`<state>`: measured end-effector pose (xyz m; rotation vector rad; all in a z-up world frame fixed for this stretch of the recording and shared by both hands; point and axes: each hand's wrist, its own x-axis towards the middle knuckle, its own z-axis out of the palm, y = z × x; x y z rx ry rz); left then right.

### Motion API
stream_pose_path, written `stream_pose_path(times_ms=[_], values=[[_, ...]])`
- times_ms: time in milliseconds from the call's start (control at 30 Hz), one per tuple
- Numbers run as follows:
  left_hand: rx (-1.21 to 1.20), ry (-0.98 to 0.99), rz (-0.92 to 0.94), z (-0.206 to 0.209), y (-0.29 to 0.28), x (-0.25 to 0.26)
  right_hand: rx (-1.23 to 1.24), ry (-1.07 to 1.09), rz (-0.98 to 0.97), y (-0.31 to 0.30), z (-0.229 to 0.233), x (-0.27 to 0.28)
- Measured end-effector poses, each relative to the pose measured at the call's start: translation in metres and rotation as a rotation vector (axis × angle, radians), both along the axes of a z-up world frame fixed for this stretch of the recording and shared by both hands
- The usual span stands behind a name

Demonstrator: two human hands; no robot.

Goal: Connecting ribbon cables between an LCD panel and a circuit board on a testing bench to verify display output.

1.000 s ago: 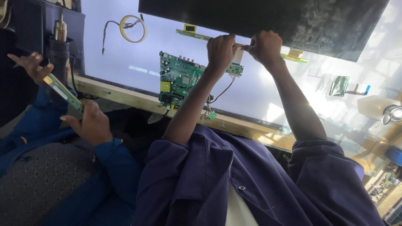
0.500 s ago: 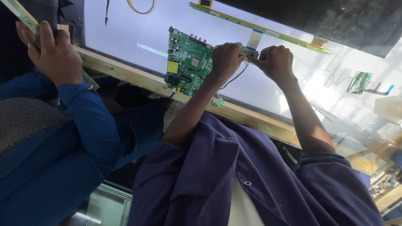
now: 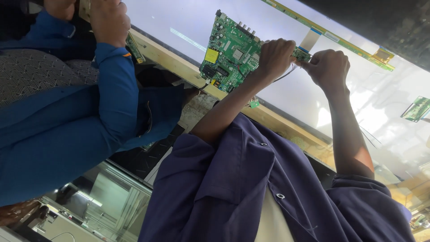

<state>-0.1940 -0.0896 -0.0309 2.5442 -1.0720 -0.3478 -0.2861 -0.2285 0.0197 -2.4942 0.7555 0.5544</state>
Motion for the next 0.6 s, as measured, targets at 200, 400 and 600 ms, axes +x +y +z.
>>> stream_pose_path(times_ms=[200, 400, 600], values=[[0.004, 0.021, 0.031, 0.004, -0.002, 0.001, 0.046, 0.066, -0.038, 0.003, 0.016, 0.009], [0.016, 0.041, 0.033, 0.013, -0.004, 0.002, 0.061, 0.016, -0.038, 0.005, 0.023, 0.008], [-0.043, -0.161, -0.026, 0.030, 0.005, -0.012, 0.036, 0.000, -0.053, 0.002, 0.009, 0.002]])
